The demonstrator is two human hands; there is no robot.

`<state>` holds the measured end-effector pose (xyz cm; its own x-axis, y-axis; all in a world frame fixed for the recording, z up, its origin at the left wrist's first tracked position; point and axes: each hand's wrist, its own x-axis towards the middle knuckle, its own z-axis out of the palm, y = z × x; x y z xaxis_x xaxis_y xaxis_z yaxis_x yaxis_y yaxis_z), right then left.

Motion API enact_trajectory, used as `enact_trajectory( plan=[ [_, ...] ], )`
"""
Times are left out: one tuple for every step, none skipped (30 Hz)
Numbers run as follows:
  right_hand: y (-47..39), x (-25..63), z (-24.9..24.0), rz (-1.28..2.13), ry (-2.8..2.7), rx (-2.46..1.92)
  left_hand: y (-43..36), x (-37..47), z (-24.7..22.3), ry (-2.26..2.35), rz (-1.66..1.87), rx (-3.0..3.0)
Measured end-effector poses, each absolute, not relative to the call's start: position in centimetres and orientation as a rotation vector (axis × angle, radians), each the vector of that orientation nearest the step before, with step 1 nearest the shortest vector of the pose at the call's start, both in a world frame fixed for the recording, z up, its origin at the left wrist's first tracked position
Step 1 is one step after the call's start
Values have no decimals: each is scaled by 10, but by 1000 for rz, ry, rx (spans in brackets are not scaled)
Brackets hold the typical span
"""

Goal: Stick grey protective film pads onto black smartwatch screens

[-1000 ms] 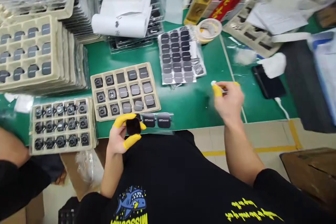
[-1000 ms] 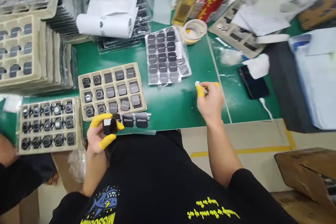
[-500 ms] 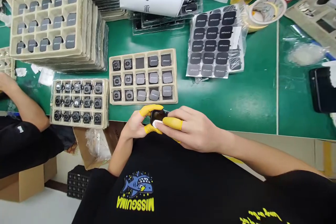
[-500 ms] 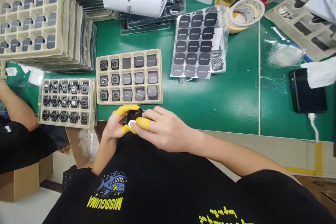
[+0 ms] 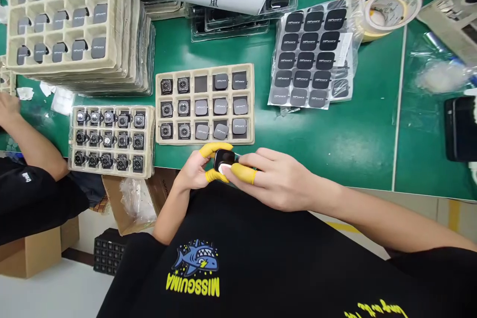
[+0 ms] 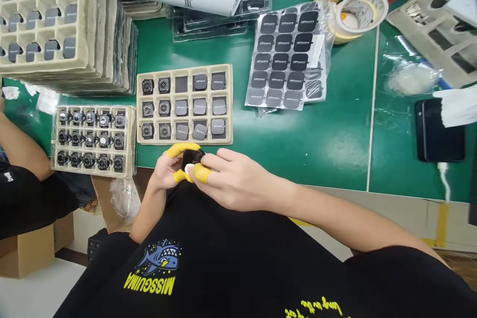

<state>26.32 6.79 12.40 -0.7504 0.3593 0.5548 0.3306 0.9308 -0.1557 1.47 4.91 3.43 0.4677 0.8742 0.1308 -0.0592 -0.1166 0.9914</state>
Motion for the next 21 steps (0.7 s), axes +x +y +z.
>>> enact_trajectory(
  plan=[
    [69,262,124,78,-2482,-465,51,14,35,750,915,1498],
    [71,259,124,82,-2480,-453,53,13,36,739,893,1533],
    [72,256,123,74,-2475,-452,55,13,37,730,886,1568],
    [74,254,123,58,-2468,-461,56,13,38,724,892,1599],
    [75,251,122,44,-2463,-473,57,13,38,718,904,1618],
    [76,250,122,34,-2464,-481,58,14,37,717,919,1622],
    [77,250,122,30,-2470,-480,58,14,37,722,936,1608],
    [77,250,121,34,-2477,-468,57,15,35,732,946,1582],
    [77,253,121,48,-2492,-449,55,16,33,738,946,1551],
    [76,256,122,64,-2510,-427,53,16,32,742,937,1518],
    [76,261,122,79,-2530,-407,51,16,30,749,933,1481],
    [76,266,124,89,-2549,-395,49,16,28,757,932,1444],
    [77,271,125,92,-2569,-390,48,15,27,761,933,1408],
    [77,276,128,86,-2583,-390,47,14,26,764,939,1372],
    [78,280,130,72,-2585,-397,46,13,26,763,945,1340],
    [78,284,133,58,-2574,-411,46,12,27,762,945,1317],
    [78,286,135,50,-2558,-428,46,11,28,758,941,1307],
    [77,286,137,50,-2537,-443,47,10,29,753,933,1308],
    [76,286,138,59,-2520,-452,48,10,30,748,930,1319],
    [75,284,138,73,-2514,-456,50,10,31,742,933,1335],
    [74,281,138,87,-2516,-458,51,10,33,734,937,1354]
  ],
)
